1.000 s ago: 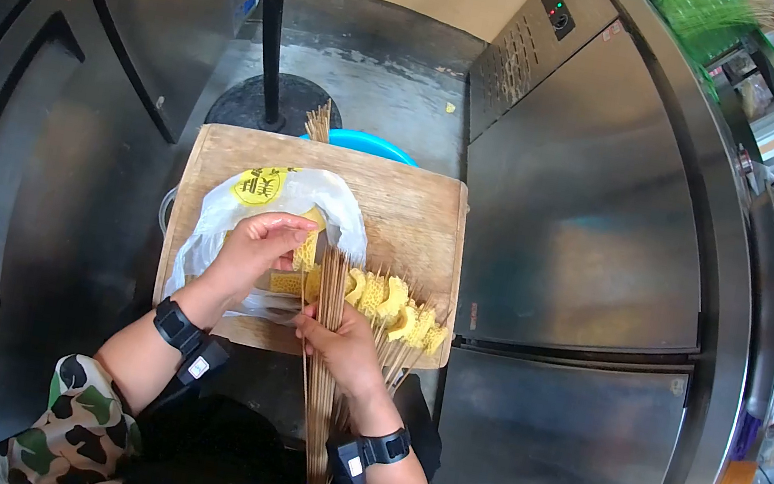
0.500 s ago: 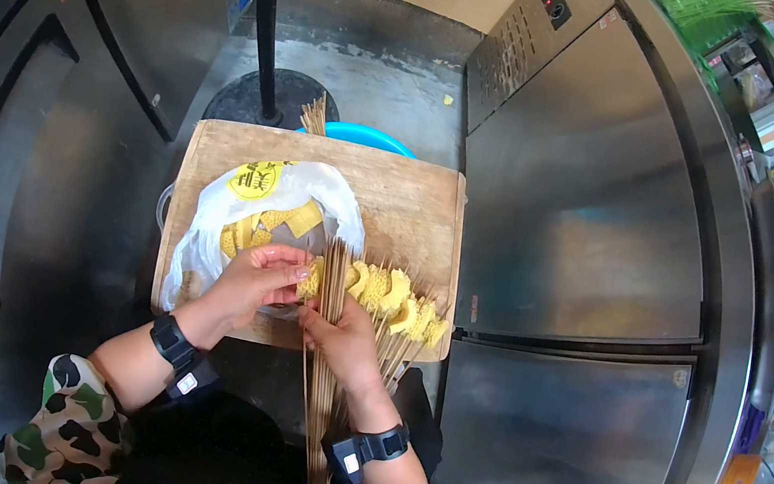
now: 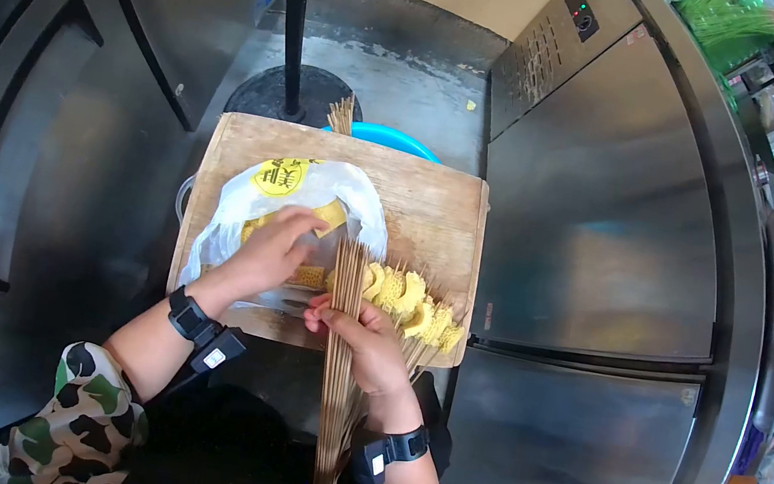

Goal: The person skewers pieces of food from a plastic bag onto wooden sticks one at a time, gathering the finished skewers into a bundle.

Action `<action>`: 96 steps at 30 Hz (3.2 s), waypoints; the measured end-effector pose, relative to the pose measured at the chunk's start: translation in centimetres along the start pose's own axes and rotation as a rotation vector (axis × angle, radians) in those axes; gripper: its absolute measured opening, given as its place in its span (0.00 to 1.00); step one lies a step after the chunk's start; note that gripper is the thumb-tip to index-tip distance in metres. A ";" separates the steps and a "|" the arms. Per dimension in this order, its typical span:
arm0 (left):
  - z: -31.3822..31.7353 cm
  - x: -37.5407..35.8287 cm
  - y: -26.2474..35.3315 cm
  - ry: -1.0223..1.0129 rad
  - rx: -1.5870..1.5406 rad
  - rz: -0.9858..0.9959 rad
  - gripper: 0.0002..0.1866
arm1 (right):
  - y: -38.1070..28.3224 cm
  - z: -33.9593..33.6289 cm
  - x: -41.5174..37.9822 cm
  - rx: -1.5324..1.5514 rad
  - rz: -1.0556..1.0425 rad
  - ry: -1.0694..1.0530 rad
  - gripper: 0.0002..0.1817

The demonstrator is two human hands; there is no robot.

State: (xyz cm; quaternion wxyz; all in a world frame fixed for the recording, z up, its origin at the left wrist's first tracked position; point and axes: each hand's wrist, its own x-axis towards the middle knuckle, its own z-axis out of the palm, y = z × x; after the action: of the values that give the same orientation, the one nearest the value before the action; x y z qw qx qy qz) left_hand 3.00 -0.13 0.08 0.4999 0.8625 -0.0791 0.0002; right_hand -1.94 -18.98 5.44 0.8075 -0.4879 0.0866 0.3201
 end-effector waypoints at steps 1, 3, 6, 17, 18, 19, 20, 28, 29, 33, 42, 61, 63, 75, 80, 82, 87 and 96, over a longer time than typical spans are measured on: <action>-0.6 -0.1 0.0 0.102 0.237 0.149 0.13 | 0.4 -0.3 0.1 -0.030 -0.005 0.012 0.09; -1.5 -0.4 0.6 -0.084 0.308 -0.004 0.13 | 1.0 -0.7 0.3 -0.093 -0.014 0.038 0.08; -1.2 -0.7 0.7 -0.264 0.506 -0.046 0.12 | 0.4 0.4 0.2 -0.161 -0.012 0.101 0.06; 1.5 -1.6 -0.5 -0.115 0.539 0.120 0.12 | 0.6 0.6 0.2 -0.162 -0.030 0.065 0.07; 1.3 -1.3 -0.5 -0.124 0.518 0.055 0.11 | 0.5 0.6 0.1 -0.150 -0.026 0.065 0.07; 0.8 -0.8 -0.5 -0.134 0.498 -0.008 0.11 | 0.5 0.6 0.1 -0.143 -0.029 0.074 0.07; 0.4 -0.3 -0.4 -0.147 0.479 -0.069 0.10 | 0.6 0.7 0.2 -0.135 -0.033 0.084 0.07; -3.0 1.4 0.2 -0.118 -0.679 -0.434 0.12 | 0.8 0.5 0.3 -0.157 -0.042 0.065 0.07; -2.9 1.4 0.7 -0.093 -0.696 -0.451 0.13 | 1.0 0.4 0.4 -0.180 -0.043 0.068 0.08; -1.3 1.6 0.3 0.012 -0.697 -0.374 0.15 | 1.0 0.7 0.6 -0.207 -0.033 0.058 0.07; -1.2 1.3 0.2 0.012 -0.712 -0.490 0.14 | 1.6 0.3 1.1 -0.318 -0.059 0.051 0.11; -1.5 1.8 1.3 0.048 -1.036 -0.457 0.08 | 0.9 0.8 1.1 -0.147 -0.028 0.137 0.04; -1.5 1.8 1.3 0.045 -1.028 -0.445 0.07 | 1.0 0.7 1.2 -0.131 -0.035 0.117 0.04; -1.8 0.9 2.7 -0.032 -0.906 -0.284 0.12 | 1.1 0.9 1.4 -0.190 -0.091 0.152 0.05; -1.2 0.1 2.7 -0.006 -0.775 -0.287 0.10 | 1.1 0.9 1.4 -0.201 -0.071 0.172 0.05; -1.0 0.1 3.2 0.058 -0.790 -0.293 0.10 | 1.2 1.0 1.4 -0.209 -0.085 0.174 0.05; -1.1 0.7 3.4 0.079 -0.746 -0.318 0.08 | 1.1 1.3 1.4 -0.216 -0.114 0.153 0.05; -0.7 0.4 2.5 -0.114 -0.890 -0.634 0.10 | 1.4 0.5 1.4 -0.218 -0.079 0.142 0.05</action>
State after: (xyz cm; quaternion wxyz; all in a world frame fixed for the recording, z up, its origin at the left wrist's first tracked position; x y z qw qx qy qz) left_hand 3.07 -0.74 2.60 0.7870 0.5480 0.1652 -0.2303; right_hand -1.75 -17.48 4.08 0.7534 -0.5972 0.0888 0.2605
